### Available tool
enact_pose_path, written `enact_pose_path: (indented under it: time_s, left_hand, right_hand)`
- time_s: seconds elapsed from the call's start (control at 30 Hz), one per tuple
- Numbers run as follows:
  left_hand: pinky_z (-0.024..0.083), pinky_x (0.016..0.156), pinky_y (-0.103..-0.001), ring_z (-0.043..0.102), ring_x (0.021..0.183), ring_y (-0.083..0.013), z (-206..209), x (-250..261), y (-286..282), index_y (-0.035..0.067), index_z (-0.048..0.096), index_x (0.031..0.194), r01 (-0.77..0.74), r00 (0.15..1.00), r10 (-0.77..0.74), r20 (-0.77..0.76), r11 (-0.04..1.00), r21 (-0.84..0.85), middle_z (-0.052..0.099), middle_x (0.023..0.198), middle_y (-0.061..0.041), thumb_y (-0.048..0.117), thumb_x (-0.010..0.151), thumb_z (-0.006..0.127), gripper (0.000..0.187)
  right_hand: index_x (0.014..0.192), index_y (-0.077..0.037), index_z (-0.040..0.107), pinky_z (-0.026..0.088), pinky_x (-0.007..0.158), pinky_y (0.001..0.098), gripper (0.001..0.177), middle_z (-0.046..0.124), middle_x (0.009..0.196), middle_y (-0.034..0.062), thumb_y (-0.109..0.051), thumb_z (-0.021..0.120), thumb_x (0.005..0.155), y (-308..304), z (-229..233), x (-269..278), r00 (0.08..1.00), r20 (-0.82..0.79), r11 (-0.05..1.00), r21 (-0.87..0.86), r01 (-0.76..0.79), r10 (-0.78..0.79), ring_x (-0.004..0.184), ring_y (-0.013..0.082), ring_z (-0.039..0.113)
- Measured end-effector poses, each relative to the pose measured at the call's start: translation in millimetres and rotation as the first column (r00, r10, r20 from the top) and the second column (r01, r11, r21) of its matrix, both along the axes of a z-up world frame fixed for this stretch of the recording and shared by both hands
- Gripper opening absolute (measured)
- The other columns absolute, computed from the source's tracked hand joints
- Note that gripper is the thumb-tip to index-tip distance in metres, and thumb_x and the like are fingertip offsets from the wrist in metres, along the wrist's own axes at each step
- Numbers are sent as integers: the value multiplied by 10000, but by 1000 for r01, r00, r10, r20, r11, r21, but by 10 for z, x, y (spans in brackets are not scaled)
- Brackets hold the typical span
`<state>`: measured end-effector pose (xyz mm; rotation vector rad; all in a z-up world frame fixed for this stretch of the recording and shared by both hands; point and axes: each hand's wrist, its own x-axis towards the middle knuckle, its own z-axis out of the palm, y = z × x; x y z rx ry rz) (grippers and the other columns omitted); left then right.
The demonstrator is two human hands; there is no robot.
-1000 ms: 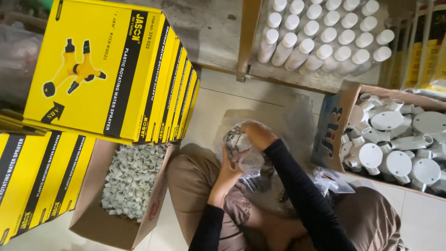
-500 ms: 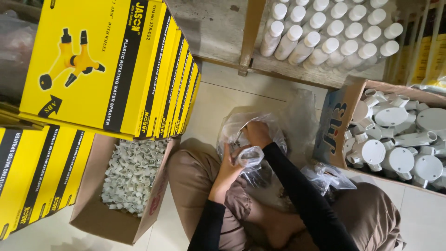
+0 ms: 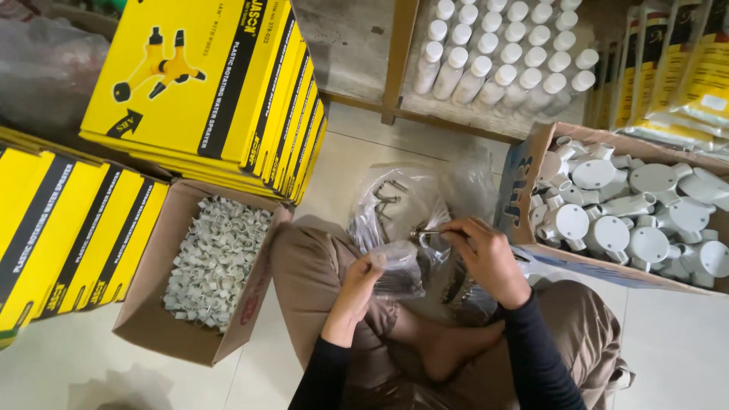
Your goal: Bagging small metal components into individual plastic bags while sitting on the floor.
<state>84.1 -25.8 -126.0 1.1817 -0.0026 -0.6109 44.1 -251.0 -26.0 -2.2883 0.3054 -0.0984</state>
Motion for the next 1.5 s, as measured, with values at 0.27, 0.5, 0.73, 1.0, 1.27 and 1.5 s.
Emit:
enact_pose_path:
  time_s: [0.27, 0.5, 0.73, 1.0, 1.27, 1.5]
  left_hand:
    - [615, 688, -339, 719, 763, -167, -529, -351, 28, 1, 764, 1042, 90, 985, -86, -151, 996, 23, 739, 878, -100, 257, 959, 755, 269]
    - [637, 664, -413, 753, 752, -245, 217, -598, 12, -30, 673, 1097, 169, 929, -161, -335, 986, -3, 705, 890, -155, 341, 975, 719, 394]
    - [543, 833, -284, 621, 859, -100, 407, -744, -15, 102, 813, 1038, 304, 951, -309, 28, 945, 118, 730, 904, -7, 334, 954, 764, 252]
    - [564, 875, -305, 660, 885, -93, 631, -746, 62, 50, 791, 1105, 265, 964, -265, -14, 963, -47, 750, 946, -32, 341, 983, 728, 321]
    - [513, 997, -369, 611, 1008, -124, 582, -725, 66, 47, 754, 1215, 245, 968, -239, 73, 965, -93, 731, 1076, -46, 255, 985, 722, 312]
    - [512, 990, -359, 609, 974, -117, 231, -715, 48, 60, 764, 1184, 268, 960, -261, 104, 962, -58, 725, 1042, -12, 263, 986, 727, 286]
  right_hand:
    - [957, -101, 723, 563, 818, 312, 101, 672, 886, 38, -122, 638, 1009, 190, 920, -366, 857, 298, 867, -412, -282, 421, 836, 244, 668]
    - [890, -143, 707, 575, 865, 341, 116, 651, 835, -3, -56, 655, 947, 247, 1168, -621, 796, 94, 648, -641, -412, 598, 833, 188, 676]
    - [939, 30, 630, 494, 987, 266, 201, 655, 911, 67, 155, 481, 990, 450, 1209, -812, 774, 78, 703, -481, -523, 629, 947, 150, 646]
    - [1123, -95, 726, 629, 852, 394, 177, 795, 1045, 103, -144, 644, 974, 457, 1473, -491, 748, -266, 751, -114, -651, 608, 937, 271, 809]
    - [862, -159, 789, 559, 799, 345, 114, 767, 806, -8, -52, 751, 845, 393, 812, -621, 840, 78, 832, -212, -512, 536, 807, 193, 711]
    - [739, -179, 659, 500, 696, 368, 158, 654, 769, -50, -66, 761, 778, 360, 673, -601, 802, 120, 789, -312, -529, 585, 768, 227, 621]
